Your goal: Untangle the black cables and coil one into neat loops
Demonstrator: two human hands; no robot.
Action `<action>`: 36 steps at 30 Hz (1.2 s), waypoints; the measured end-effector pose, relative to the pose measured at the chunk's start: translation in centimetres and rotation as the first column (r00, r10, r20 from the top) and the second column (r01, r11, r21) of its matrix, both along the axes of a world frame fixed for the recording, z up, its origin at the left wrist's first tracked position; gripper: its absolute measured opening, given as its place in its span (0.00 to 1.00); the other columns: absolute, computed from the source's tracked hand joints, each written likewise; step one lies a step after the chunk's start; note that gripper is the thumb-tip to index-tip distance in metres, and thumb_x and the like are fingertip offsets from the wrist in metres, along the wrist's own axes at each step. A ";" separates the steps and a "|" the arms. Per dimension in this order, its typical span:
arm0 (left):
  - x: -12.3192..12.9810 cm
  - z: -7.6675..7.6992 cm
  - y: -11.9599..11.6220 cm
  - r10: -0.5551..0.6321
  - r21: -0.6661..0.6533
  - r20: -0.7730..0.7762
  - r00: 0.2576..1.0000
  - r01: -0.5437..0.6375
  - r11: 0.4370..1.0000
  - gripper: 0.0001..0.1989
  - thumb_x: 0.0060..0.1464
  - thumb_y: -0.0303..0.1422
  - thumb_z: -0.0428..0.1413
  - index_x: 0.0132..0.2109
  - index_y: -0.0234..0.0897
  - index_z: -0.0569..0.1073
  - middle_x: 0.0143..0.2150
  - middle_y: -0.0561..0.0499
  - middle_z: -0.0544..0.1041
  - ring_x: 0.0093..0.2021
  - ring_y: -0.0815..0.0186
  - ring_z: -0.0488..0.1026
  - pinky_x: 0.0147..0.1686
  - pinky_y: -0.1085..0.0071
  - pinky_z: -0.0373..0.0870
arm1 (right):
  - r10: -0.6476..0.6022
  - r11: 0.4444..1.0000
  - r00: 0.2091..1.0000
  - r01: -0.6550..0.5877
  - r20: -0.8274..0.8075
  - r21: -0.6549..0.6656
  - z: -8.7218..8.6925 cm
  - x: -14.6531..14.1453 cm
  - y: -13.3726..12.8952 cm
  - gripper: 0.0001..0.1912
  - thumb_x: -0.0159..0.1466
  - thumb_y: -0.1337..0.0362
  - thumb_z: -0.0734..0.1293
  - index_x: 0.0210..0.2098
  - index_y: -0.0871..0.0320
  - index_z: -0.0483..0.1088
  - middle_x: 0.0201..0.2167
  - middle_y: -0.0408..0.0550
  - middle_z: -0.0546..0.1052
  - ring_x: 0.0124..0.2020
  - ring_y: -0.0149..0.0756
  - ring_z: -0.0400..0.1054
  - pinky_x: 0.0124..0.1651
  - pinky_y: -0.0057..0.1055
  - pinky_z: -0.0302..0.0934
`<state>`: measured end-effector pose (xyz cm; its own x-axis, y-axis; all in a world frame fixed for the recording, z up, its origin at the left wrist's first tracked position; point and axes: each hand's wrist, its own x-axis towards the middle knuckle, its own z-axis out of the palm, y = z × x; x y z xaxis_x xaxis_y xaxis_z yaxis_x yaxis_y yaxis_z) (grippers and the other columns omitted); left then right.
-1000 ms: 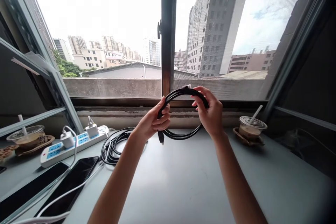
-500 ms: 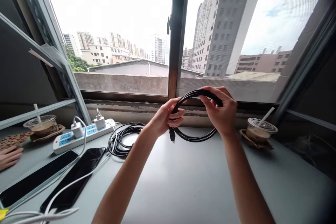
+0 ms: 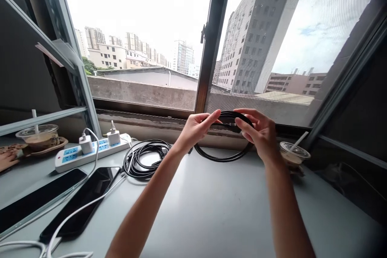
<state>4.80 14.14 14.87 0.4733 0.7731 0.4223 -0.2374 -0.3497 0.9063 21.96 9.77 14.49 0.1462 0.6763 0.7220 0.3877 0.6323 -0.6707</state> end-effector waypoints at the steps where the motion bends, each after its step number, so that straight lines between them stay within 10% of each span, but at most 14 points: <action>1: -0.2 0.1 0.0 0.016 -0.005 -0.012 1.000 -0.016 1.000 0.22 0.46 0.51 0.56 0.27 0.32 0.71 0.15 0.62 0.49 0.15 0.80 0.43 0.14 0.79 0.37 | 0.055 0.997 0.997 -0.058 -0.044 -0.051 0.1 -0.1 -0.2 0.15 0.55 0.57 0.69 0.40 0.55 0.73 0.22 0.39 0.67 0.15 0.19 0.49 0.13 0.20 0.44; 13: -1.4 0.1 1.2 -0.086 -0.163 -0.110 0.990 0.067 0.984 0.23 0.45 0.49 0.58 0.21 0.34 0.61 0.16 0.62 0.47 0.15 0.81 0.40 0.15 0.78 0.31 | 0.077 0.997 0.984 -0.074 0.162 -0.019 0.1 -0.6 -0.8 0.27 0.65 0.45 0.50 0.50 0.53 0.67 0.42 0.48 0.73 0.33 0.32 0.69 0.35 0.29 0.65; 18: -0.3 -0.9 1.6 -0.221 -0.248 -0.007 0.975 0.213 0.945 0.20 0.47 0.48 0.57 0.31 0.33 0.67 0.18 0.63 0.47 0.15 0.80 0.42 0.14 0.79 0.35 | -0.048 0.985 0.947 -0.008 0.319 0.172 -0.8 0.3 1.5 0.12 0.59 0.55 0.66 0.38 0.54 0.72 0.41 0.48 0.74 0.43 0.37 0.66 0.40 0.30 0.61; 22: 0.3 -2.2 2.3 0.103 -0.163 -0.168 0.980 -0.131 0.978 0.21 0.52 0.47 0.53 0.46 0.36 0.62 0.24 0.56 0.63 0.20 0.74 0.60 0.21 0.78 0.56 | -0.049 0.993 0.994 0.058 0.094 -0.100 -3.6 1.6 5.4 0.16 0.55 0.52 0.68 0.36 0.56 0.73 0.33 0.44 0.74 0.27 0.29 0.63 0.28 0.27 0.58; 24: 0.3 -3.0 1.9 0.408 0.062 -0.372 0.834 -0.416 0.907 0.25 0.53 0.46 0.51 0.52 0.35 0.59 0.37 0.46 0.70 0.36 0.64 0.69 0.36 0.69 0.65 | -0.141 0.946 0.989 0.121 -0.046 -0.299 -6.0 2.0 7.6 0.21 0.53 0.48 0.68 0.38 0.57 0.74 0.22 0.40 0.69 0.20 0.25 0.58 0.21 0.25 0.54; 28: -1.5 -4.9 -3.0 0.693 0.473 -0.513 0.506 -0.507 0.720 0.20 0.55 0.39 0.50 0.52 0.32 0.64 0.52 0.38 0.65 0.55 0.52 0.60 0.55 0.57 0.54 | -0.287 0.869 0.951 0.208 -0.116 -0.450 -11.8 2.0 10.6 0.22 0.56 0.49 0.66 0.38 0.63 0.72 0.16 0.37 0.62 0.18 0.26 0.59 0.18 0.24 0.53; 32: -7.6 -8.0 -11.8 0.330 0.283 -0.559 0.761 -0.199 0.938 0.15 0.59 0.42 0.45 0.46 0.41 0.70 0.45 0.46 0.71 0.46 0.63 0.68 0.48 0.68 0.64 | -0.438 0.765 0.897 0.336 -0.063 -0.549 -16.5 2.2 11.7 0.15 0.63 0.55 0.62 0.38 0.63 0.68 0.25 0.41 0.70 0.22 0.25 0.63 0.24 0.24 0.61; 36: -18.7 -10.5 -18.0 0.224 0.137 -0.488 0.844 -0.179 0.974 0.19 0.48 0.53 0.52 0.33 0.44 0.75 0.31 0.50 0.75 0.34 0.63 0.71 0.31 0.71 0.68 | -0.528 0.660 0.847 0.458 0.066 -0.595 -19.1 3.4 12.1 0.14 0.61 0.58 0.64 0.39 0.64 0.70 0.29 0.47 0.73 0.31 0.34 0.68 0.35 0.34 0.64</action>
<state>-13.89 -3.91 4.33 0.4745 0.8471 0.2394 0.3206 -0.4197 0.8492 25.40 21.86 -4.57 0.6289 0.7551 0.1853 0.4363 -0.1455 -0.8880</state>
